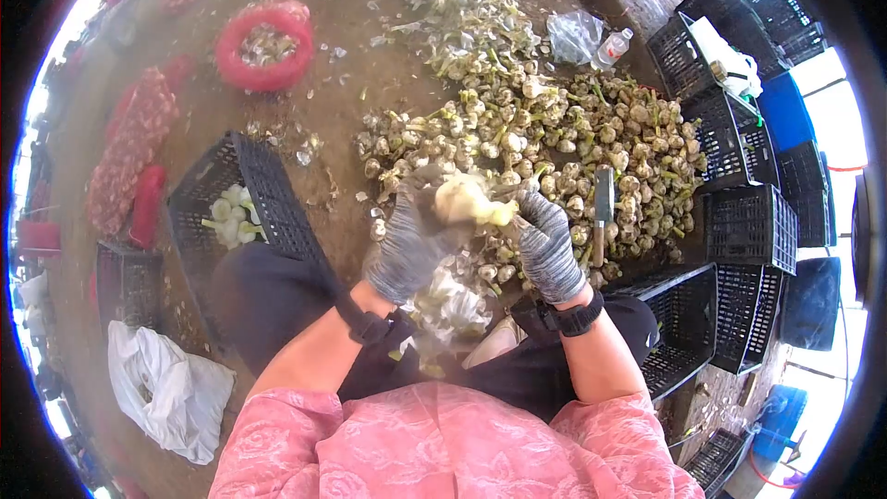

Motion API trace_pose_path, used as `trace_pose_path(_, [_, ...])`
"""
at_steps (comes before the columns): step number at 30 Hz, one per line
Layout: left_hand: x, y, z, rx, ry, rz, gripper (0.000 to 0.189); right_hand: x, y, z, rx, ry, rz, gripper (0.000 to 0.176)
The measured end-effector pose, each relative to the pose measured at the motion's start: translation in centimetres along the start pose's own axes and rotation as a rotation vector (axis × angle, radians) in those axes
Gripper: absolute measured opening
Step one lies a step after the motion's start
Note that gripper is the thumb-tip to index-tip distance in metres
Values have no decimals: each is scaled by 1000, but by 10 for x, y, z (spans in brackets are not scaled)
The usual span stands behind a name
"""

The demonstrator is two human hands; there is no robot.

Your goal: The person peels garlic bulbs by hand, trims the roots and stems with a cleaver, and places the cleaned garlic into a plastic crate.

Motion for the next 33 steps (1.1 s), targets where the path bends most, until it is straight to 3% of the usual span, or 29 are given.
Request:
trace_pose_path(2, [12,-1,2,35,40,121,59,-2,1,0,-29,58,87,22])
trace_pose_path(3, [17,1,2,41,67,-41,50,2,-3,3,-87,3,17,22])
trace_pose_path(5, [11,2,1,43,95,29,44,5,-13,10,-149,-155,-137,20])
trace_pose_path(8, [-3,15,-2,41,157,19,37,22,-15,13,-267,-263,-60,20])
trace_pose_path(9, [-11,16,-1,-6,262,87,38,-6,-23,18,-347,337,375,18])
trace_pose_path(10, [-20,15,1,-53,364,156,39,-1,-21,17,-351,334,371,18])
trace_pose_path(12, [-31,15,0,-50,373,167,45,-29,-31,26,-316,671,538,21])
trace_pose_path(13, [-28,13,-2,-81,248,109,47,5,-18,19,-221,-168,38,23])
trace_pose_path(14, [-23,10,-3,-114,124,53,50,5,-18,19,-220,-167,38,23])
trace_pose_path(17, [2,-4,3,-139,263,39,57,12,-12,17,-248,-247,23,22])
trace_pose_path(19, [2,-4,2,-188,274,153,61,-34,-10,26,-237,730,588,24])
trace_pose_path(20, [0,-3,3,-186,274,153,61,2,2,11,-196,204,296,21])
trace_pose_path(22, [-1,-2,2,-161,227,179,63,-18,3,23,-129,508,588,25])
trace_pose_path(23, [0,-2,4,-160,227,180,63,-16,3,23,-130,507,588,25])
trace_pose_path(25, [1,0,7,-113,299,175,68,11,10,12,-152,159,163,22])
trace_pose_path(26, [2,0,6,-111,298,174,68,3,3,14,-154,159,163,22])
trace_pose_path(28, [9,-9,5,-215,244,228,74,4,-7,21,-39,-202,-354,20])
trace_pose_path(29, [12,-9,8,-219,254,330,55,-4,-1,22,-18,60,271,25])
trace_pose_path(30, [11,-4,9,-218,255,331,55,4,5,16,-18,58,271,25])
trace_pose_path(32, [-2,-12,20,-369,472,558,64,4,-10,8,-418,-154,-1284,32])
trace_pose_path(33, [-2,-14,23,-387,448,516,72,-3,-5,10,-340,-190,-1304,36])
Point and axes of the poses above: each hand's wrist, its own z-axis away from the middle knuckle, its own y-axis out of the back of the hand, x = y × z, the point moved 8 cm from there along -z, towards the middle knuckle, and after that the axes turned 1 degree about -y, right-handed, at the moved point
